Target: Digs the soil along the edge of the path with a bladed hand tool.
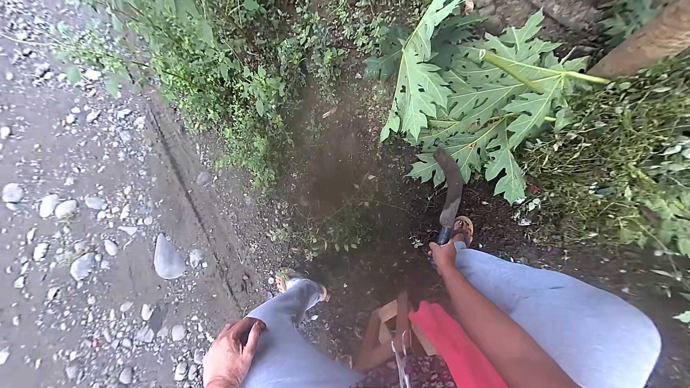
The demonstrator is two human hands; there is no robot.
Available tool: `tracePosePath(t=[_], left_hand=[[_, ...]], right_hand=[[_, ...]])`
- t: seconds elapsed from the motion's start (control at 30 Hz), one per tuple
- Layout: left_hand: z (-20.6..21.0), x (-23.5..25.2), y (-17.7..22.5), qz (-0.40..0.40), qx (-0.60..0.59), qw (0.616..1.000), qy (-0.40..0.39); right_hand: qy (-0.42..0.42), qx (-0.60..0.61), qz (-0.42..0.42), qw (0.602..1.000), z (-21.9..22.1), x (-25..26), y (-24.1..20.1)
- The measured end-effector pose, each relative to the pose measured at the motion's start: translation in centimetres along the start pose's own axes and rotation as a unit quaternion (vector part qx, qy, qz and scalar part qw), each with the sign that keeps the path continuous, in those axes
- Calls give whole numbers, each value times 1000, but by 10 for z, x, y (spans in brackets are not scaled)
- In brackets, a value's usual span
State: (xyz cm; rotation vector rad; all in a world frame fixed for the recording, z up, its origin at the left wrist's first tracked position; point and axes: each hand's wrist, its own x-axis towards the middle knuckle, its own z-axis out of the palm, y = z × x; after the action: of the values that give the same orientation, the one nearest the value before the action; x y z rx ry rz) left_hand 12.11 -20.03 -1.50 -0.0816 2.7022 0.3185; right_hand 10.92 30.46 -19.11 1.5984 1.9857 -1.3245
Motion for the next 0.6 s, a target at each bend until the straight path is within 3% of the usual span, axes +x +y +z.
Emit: tracePosePath(t=[0.07,0.13,0.2,0.3,0.4,0.47,0.53,0.6], left_hand=[[1,-1,-2,-3,-2,1000,-1],[1,0,-6,-3,-1,1000,-3],[3,0,-9,-3,1,1000,-6],[3,1,-8,-6,0,1000,-5],[3,0,-10,0,-3,1000,4],[3,0,-10,1,-3,1000,3],[2,1,-9,-1,-3,1000,1],[0,3,-7,-3,1,1000,-1]], right_hand=[[-64,-114,19,991,-3,-7,23],[-136,-293,0,946,-13,-18,41],[-169,-397,-25,902,-20,-26,47],[-136,-360,-36,922,-21,-31,35],[-28,-223,-18,974,-17,-32,13],[28,-152,4,988,-15,-30,4],[28,-187,19,982,-19,-26,13],[-31,-281,24,959,-34,-26,30]])
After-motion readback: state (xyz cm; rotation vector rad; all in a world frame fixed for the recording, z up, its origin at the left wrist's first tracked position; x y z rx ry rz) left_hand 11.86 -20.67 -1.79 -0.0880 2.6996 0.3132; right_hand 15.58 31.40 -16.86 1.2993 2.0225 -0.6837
